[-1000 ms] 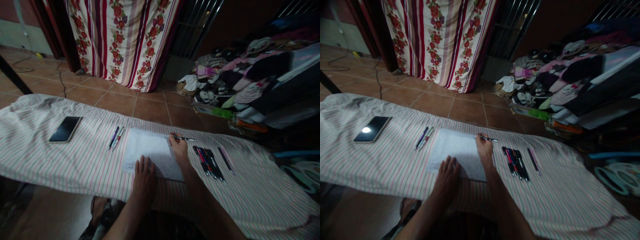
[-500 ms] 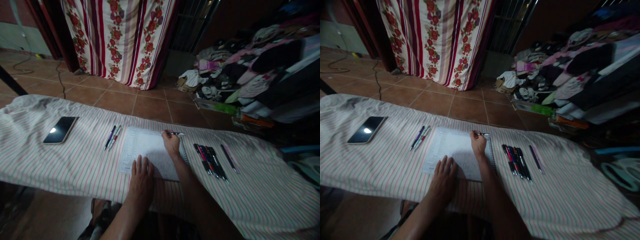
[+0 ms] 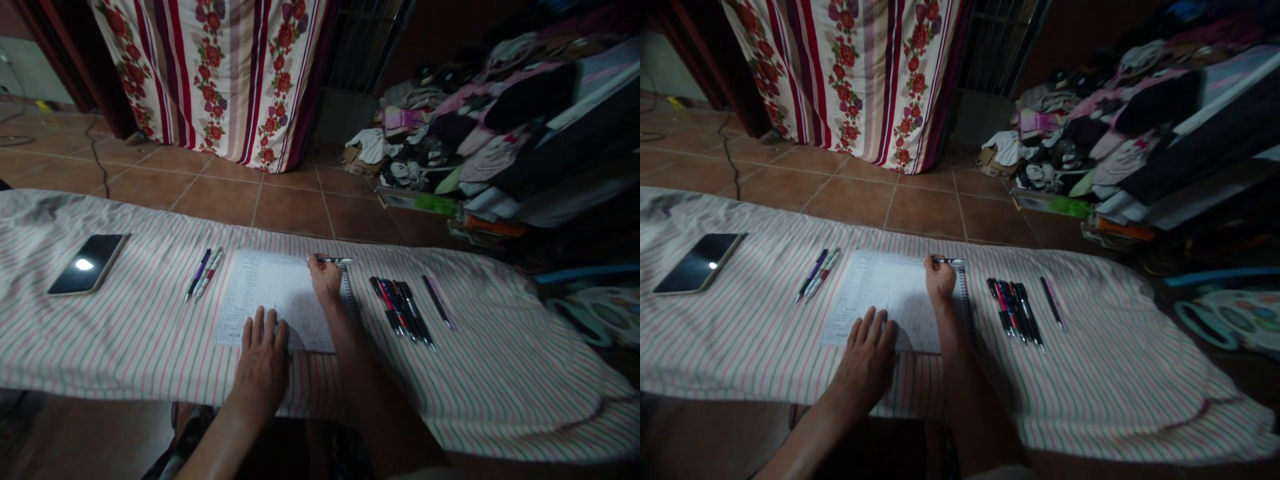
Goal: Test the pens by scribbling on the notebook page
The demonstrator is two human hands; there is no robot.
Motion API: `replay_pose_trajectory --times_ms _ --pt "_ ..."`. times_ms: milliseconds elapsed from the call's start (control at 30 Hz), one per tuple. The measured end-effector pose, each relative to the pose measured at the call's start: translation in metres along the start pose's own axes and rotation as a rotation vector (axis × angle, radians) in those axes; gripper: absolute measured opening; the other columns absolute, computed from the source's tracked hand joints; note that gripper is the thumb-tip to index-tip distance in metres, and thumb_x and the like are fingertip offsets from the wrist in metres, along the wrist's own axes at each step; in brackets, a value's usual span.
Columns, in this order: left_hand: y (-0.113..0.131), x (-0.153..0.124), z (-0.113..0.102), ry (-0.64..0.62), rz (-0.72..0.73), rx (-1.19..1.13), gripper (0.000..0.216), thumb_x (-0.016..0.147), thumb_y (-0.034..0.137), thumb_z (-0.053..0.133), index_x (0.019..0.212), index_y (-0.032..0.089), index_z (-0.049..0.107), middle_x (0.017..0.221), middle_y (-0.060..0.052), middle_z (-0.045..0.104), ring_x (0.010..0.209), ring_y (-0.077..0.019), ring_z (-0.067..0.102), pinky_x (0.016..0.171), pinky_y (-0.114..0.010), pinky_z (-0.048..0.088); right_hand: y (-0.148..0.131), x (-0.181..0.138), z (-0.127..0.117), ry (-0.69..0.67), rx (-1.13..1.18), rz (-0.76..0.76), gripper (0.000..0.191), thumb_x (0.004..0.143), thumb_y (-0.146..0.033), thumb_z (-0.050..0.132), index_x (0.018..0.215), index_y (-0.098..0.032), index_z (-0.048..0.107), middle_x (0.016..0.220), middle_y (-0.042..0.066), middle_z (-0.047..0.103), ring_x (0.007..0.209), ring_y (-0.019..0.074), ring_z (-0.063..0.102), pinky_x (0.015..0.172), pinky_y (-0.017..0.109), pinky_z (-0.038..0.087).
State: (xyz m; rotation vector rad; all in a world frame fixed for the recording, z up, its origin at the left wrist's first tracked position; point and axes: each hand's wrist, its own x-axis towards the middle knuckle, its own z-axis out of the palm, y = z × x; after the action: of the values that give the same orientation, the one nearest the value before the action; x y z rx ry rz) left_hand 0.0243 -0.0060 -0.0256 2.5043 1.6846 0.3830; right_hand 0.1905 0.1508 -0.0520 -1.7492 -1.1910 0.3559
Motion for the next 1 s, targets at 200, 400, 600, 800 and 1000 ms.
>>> replay_pose_trajectory --times_ms 200,400,600,800,1000 --pt "0.0003 -0.0004 0.0021 0.016 0.007 0.017 0.041 0.081 0.012 0.045 0.121 0.011 0.051 0.134 -0.017 0.047 0.131 -0.0359 0.03 0.104 -0.053 0.031 -0.0039 -0.001 -0.002 -0.012 -0.04 -0.004 0.031 0.076 -0.043 0.048 0.071 -0.018 0.066 0.057 0.004 0.067 0.056 0.0172 0.062 0.055 0.024 0.043" --pt "-0.0008 -0.0014 0.0037 0.018 0.014 0.038 0.041 0.081 0.013 0.045 0.122 0.011 0.051 0.134 -0.018 0.047 0.131 -0.0365 0.03 0.104 -0.053 0.031 -0.0038 -0.0003 -0.0022 -0.022 -0.073 -0.019 0.03 0.076 -0.041 0.05 0.074 -0.017 0.068 0.06 0.006 0.068 0.061 0.0187 0.063 0.059 0.025 0.043" --pt "-0.0007 -0.0018 0.0016 0.009 0.025 0.037 0.041 0.083 0.016 0.045 0.123 0.01 0.051 0.135 -0.019 0.046 0.131 -0.0373 0.029 0.104 -0.054 0.031 -0.0033 -0.0006 -0.0016 -0.028 -0.101 -0.016 0.028 0.077 -0.04 0.051 0.08 -0.018 0.069 0.061 0.004 0.068 0.063 0.0184 0.063 0.06 0.025 0.042" --pt "0.001 0.0002 -0.0019 -0.02 0.012 0.024 0.04 0.083 0.016 0.045 0.122 0.009 0.051 0.135 -0.019 0.046 0.131 -0.0372 0.03 0.104 -0.054 0.03 -0.007 -0.0019 -0.0034 -0.043 -0.118 -0.013 0.028 0.077 -0.04 0.051 0.081 -0.019 0.069 0.064 0.004 0.069 0.064 0.0185 0.064 0.06 0.025 0.042" --pt "0.0002 0.0002 0.0 -0.021 0.009 0.022 0.041 0.082 0.016 0.045 0.123 0.009 0.05 0.135 -0.019 0.045 0.132 -0.0367 0.029 0.105 -0.054 0.028 -0.0061 -0.0012 -0.002 -0.047 -0.124 -0.018 0.028 0.078 -0.039 0.05 0.08 -0.019 0.07 0.068 0.005 0.071 0.068 0.0184 0.064 0.062 0.024 0.043"
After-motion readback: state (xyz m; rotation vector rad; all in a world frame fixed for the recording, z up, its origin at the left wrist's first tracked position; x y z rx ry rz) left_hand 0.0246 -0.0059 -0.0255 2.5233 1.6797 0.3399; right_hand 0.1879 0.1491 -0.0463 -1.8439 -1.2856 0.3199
